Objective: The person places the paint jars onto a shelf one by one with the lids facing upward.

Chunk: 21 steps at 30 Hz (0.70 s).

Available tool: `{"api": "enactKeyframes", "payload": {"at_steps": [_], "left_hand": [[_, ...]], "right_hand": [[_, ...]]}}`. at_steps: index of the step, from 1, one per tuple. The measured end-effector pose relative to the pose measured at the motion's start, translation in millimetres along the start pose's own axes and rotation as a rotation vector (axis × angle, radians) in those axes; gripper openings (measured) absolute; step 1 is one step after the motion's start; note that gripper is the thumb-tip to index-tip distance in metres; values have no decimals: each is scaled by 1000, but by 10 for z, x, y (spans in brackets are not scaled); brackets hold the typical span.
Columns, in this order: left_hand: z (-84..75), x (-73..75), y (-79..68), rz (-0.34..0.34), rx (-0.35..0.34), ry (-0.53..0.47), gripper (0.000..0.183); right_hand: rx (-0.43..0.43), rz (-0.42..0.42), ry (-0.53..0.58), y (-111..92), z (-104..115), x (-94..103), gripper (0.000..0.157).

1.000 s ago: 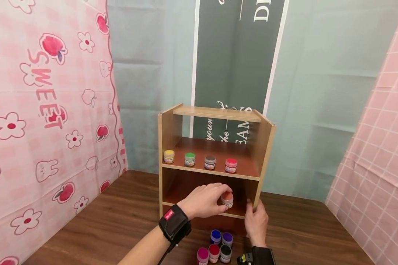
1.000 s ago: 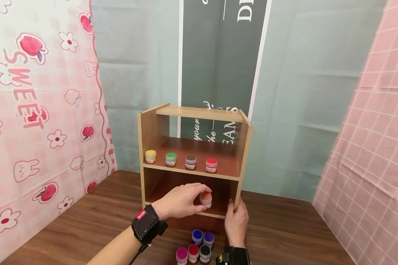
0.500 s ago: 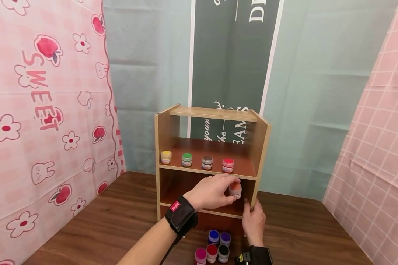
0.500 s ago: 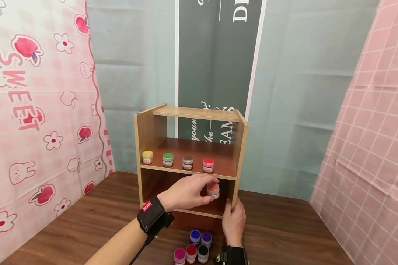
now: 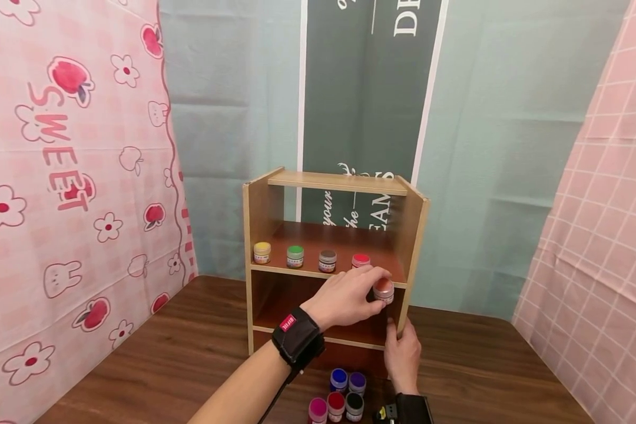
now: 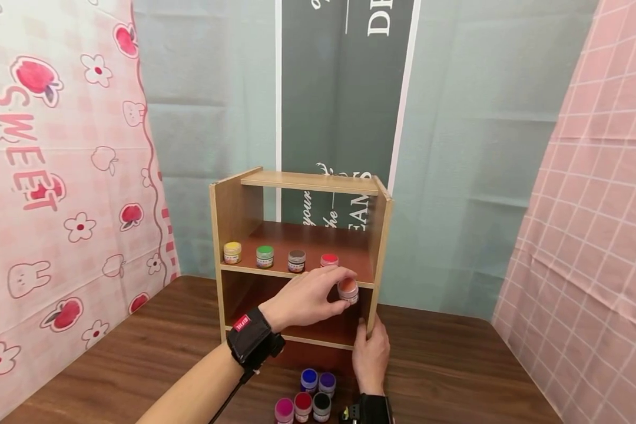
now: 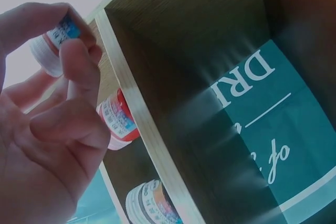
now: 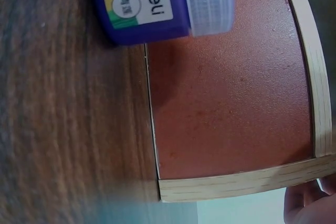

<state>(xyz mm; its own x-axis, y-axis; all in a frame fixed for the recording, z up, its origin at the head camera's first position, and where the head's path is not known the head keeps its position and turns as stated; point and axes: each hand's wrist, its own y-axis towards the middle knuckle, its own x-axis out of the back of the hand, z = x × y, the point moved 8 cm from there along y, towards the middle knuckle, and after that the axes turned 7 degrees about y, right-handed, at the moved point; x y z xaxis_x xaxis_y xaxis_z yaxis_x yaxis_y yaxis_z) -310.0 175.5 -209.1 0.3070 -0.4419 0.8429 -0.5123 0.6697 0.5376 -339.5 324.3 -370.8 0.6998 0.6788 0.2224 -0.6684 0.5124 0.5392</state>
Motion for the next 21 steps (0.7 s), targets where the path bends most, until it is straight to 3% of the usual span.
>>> {"api": "enactKeyframes", "payload": {"at_steps": [21], "left_hand": [[2, -72, 141, -129, 78, -20, 46]], "right_hand": [[-19, 23, -15, -6, 14, -2, 30]]}}
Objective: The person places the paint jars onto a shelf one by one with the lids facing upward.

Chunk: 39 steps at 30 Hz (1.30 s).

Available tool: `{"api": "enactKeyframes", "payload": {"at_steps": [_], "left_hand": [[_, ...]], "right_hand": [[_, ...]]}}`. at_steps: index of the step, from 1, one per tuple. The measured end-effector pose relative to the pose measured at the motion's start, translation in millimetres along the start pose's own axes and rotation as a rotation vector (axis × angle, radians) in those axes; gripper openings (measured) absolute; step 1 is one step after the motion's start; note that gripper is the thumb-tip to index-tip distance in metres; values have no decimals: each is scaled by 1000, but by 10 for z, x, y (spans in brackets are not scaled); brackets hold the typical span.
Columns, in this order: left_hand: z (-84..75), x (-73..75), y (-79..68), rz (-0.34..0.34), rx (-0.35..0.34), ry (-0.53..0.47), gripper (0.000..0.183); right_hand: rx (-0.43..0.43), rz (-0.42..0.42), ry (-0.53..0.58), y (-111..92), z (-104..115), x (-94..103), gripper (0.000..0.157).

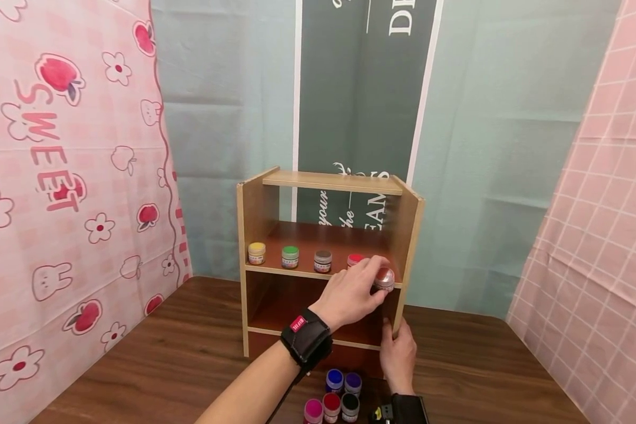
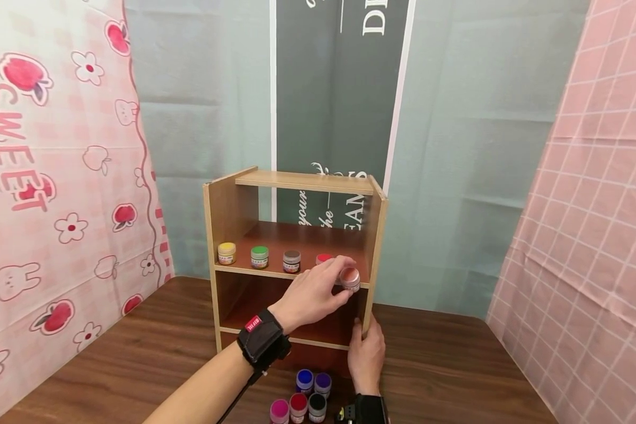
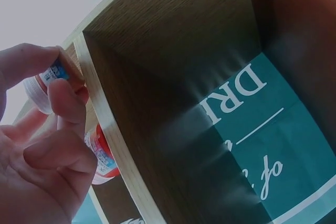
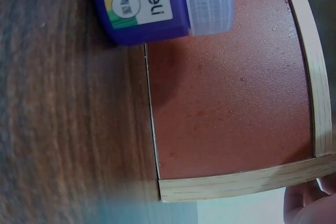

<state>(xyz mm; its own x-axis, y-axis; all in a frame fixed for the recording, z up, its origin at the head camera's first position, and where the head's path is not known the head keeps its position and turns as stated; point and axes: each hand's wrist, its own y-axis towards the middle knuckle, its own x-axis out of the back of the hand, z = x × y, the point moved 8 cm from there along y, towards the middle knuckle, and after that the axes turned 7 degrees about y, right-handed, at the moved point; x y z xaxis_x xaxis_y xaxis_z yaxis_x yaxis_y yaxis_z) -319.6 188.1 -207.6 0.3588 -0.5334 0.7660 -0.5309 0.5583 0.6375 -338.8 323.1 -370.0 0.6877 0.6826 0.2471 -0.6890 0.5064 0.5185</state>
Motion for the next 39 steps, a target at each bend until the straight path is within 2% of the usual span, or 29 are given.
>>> {"api": "enactKeyframes", "payload": {"at_steps": [8, 20, 26, 39], "left_hand": [[-8, -19, 41, -51, 12, -4, 39], [-26, -49, 62, -109, 48, 30, 32], [-21, -72, 72, -119, 86, 45, 33], [-71, -113, 102, -128, 117, 91, 34]], "right_hand": [[18, 25, 8, -17, 34, -6, 27], [26, 8, 27, -29, 44, 7, 31], [17, 17, 13, -14, 17, -11, 33], [-14, 40, 17, -15, -4, -13, 35]]}}
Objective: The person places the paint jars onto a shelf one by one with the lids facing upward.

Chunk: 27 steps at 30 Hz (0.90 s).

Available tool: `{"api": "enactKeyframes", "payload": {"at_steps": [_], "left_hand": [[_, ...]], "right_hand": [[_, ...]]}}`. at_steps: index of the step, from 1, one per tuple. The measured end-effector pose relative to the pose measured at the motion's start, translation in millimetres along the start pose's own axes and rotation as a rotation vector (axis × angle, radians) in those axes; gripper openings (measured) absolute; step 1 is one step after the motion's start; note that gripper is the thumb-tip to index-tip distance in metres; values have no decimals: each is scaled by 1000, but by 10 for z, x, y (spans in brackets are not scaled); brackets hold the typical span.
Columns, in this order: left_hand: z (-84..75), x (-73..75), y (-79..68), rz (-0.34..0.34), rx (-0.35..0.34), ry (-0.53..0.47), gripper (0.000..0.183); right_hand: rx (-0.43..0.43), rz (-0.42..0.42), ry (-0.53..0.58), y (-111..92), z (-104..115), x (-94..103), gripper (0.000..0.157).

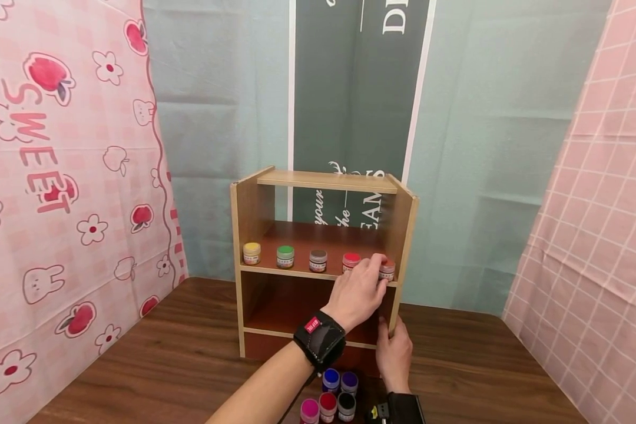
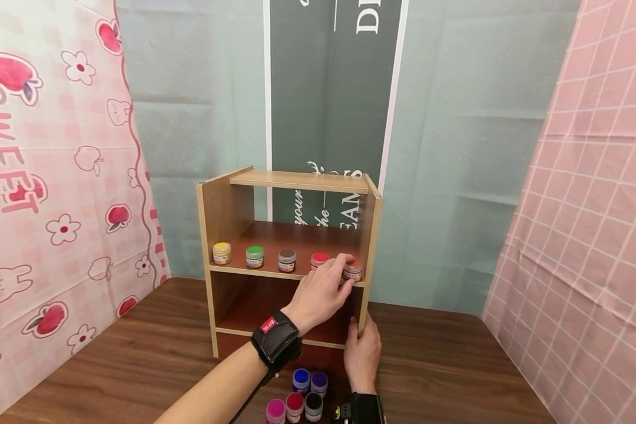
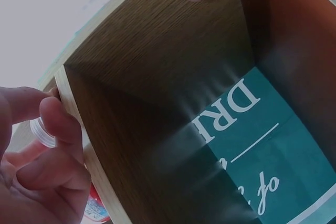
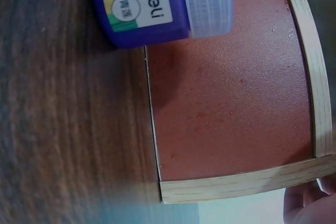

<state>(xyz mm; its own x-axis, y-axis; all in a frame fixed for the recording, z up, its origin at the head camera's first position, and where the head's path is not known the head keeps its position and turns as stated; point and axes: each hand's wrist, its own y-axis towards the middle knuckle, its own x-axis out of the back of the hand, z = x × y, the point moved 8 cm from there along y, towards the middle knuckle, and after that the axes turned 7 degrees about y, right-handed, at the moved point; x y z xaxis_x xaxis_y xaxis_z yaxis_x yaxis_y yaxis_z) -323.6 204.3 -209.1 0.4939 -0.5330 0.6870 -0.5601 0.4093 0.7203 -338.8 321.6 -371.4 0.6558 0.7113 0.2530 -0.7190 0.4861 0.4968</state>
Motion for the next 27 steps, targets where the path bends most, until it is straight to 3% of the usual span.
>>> {"api": "enactKeyframes", "payload": {"at_steps": [27], "left_hand": [[-31, -28, 18, -22, 26, 100, 34]], "right_hand": [[1, -15, -2, -2, 5, 8, 33]]}}
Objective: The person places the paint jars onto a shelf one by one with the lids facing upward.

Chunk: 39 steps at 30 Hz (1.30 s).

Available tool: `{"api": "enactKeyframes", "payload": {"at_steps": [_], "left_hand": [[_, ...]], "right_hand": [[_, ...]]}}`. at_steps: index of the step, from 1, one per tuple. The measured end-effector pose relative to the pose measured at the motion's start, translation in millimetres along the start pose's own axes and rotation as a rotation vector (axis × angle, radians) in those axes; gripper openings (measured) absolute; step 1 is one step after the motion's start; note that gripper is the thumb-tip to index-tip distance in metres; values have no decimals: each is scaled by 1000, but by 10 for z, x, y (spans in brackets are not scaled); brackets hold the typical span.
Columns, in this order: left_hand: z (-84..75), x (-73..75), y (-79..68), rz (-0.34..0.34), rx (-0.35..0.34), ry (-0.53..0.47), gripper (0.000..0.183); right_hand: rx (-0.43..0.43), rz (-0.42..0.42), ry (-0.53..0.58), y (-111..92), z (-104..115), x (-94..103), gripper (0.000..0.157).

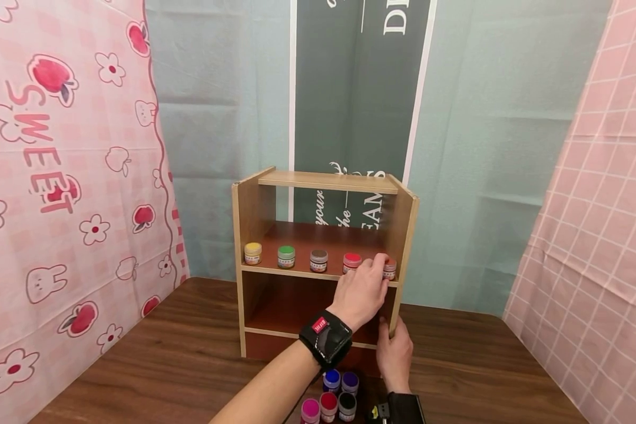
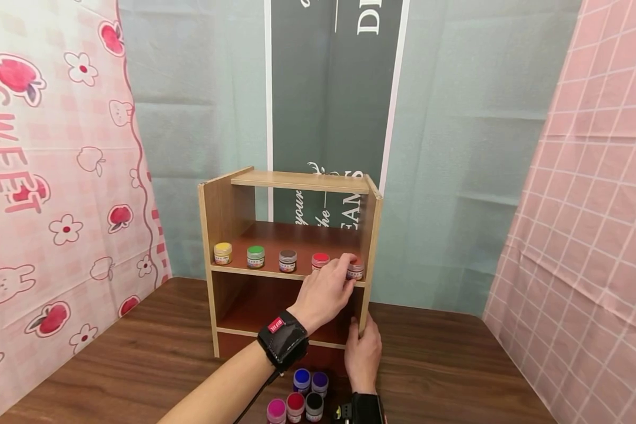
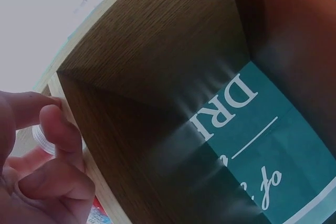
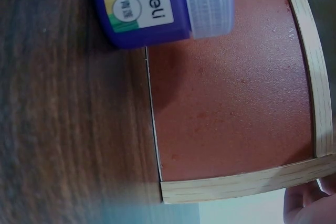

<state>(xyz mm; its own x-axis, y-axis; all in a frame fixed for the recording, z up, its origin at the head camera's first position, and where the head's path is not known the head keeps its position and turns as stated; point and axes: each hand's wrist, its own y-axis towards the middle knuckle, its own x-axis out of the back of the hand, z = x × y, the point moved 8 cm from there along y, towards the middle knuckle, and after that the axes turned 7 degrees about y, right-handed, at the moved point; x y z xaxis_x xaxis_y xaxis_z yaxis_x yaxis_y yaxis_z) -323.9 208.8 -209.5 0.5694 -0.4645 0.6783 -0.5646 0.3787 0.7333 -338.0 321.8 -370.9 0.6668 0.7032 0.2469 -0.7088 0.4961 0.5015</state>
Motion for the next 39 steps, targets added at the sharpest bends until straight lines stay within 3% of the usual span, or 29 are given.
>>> {"api": "enactKeyframes", "payload": {"at_steps": [39], "left_hand": [[3, -16, -9, -28, 13, 1, 34]], "right_hand": [[-6, -11, -18, 9, -11, 2, 30]]}}
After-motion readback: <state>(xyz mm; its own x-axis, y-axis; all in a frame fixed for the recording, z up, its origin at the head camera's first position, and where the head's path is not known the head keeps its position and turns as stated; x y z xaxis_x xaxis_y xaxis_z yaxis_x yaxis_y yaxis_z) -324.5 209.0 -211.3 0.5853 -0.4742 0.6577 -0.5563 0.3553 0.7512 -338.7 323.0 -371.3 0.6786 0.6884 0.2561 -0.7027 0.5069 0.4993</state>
